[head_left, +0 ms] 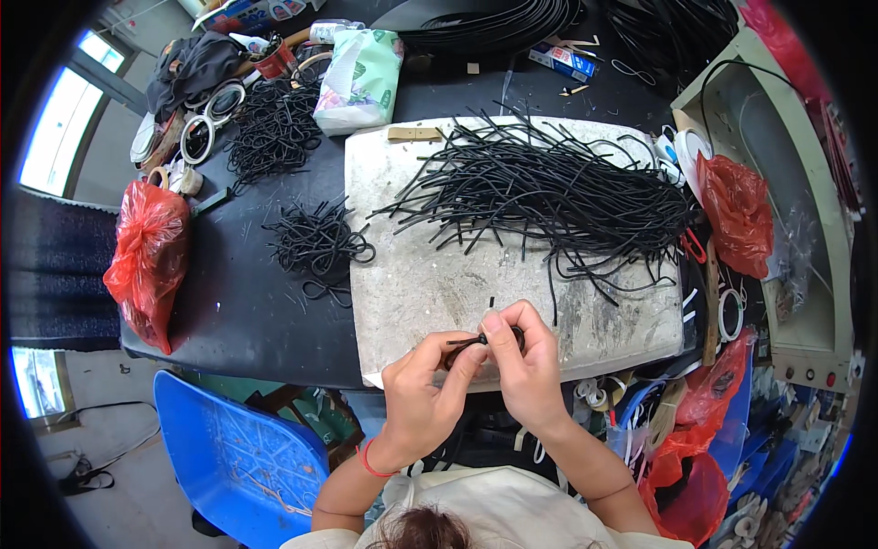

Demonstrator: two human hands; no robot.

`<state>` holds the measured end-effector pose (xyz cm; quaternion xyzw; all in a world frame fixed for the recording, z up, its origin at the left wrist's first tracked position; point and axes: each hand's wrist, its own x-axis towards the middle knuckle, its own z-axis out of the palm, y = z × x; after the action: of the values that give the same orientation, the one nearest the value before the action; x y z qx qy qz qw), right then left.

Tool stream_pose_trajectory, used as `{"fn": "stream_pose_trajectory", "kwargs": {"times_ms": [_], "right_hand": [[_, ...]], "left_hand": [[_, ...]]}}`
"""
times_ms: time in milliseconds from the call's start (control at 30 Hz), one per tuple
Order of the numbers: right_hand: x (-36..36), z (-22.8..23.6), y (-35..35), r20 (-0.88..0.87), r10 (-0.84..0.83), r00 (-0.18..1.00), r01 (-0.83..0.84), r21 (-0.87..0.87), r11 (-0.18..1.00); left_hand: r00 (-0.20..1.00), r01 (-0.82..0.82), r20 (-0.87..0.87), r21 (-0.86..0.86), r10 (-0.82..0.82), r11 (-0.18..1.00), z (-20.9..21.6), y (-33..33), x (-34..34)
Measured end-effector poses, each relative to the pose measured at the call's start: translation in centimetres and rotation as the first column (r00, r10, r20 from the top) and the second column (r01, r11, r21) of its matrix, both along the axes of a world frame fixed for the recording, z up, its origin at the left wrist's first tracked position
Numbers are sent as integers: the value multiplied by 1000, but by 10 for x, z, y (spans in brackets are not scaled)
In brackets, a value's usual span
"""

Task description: The person sits at a cluttered workbench and repeatedly ties small black cords into loops by hand. They pick up individual cords from a large pile, form a loop, and secure it, placing the finished items into a separate pile on the table.

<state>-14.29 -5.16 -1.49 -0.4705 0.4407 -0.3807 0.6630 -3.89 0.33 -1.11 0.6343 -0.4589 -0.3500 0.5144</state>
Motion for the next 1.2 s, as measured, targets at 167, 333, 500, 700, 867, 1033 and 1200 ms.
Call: {"fn": "stream_pose_trajectory", "kwargs": {"times_ms": [167, 333, 500, 700, 867, 1033, 1200], "right_hand": [[0, -5, 4, -100, -65, 993, 43, -205, 978], [-6, -5, -5, -135, 24, 991, -58, -252, 966], [-5, 3, -5, -141, 71, 988, -96, -181, 979], [-5, -6, -5, -102, 44, 994, -64, -209, 976], [-5, -8, -7, -120, -1, 993, -29, -249, 968], [-1, -10, -7, -100, -58, 993, 32, -244, 969], [1, -10, -6, -132, -70, 989, 30, -282, 959]], "left_hand": [[933, -49, -347, 131, 92, 990, 2, -3, -1], [962, -68, -265, 19, 71, 997, 0, -5, 1], [981, -31, -191, -10, 28, 999, -6, -1, 9], [981, 28, -191, 21, -23, 999, -4, -2, 11], [997, 43, -69, 62, -39, 997, 8, -4, 10], [997, 71, -25, 94, -69, 993, 11, -7, 11], [992, 113, -66, 104, -106, 988, 9, -8, 16]]}}
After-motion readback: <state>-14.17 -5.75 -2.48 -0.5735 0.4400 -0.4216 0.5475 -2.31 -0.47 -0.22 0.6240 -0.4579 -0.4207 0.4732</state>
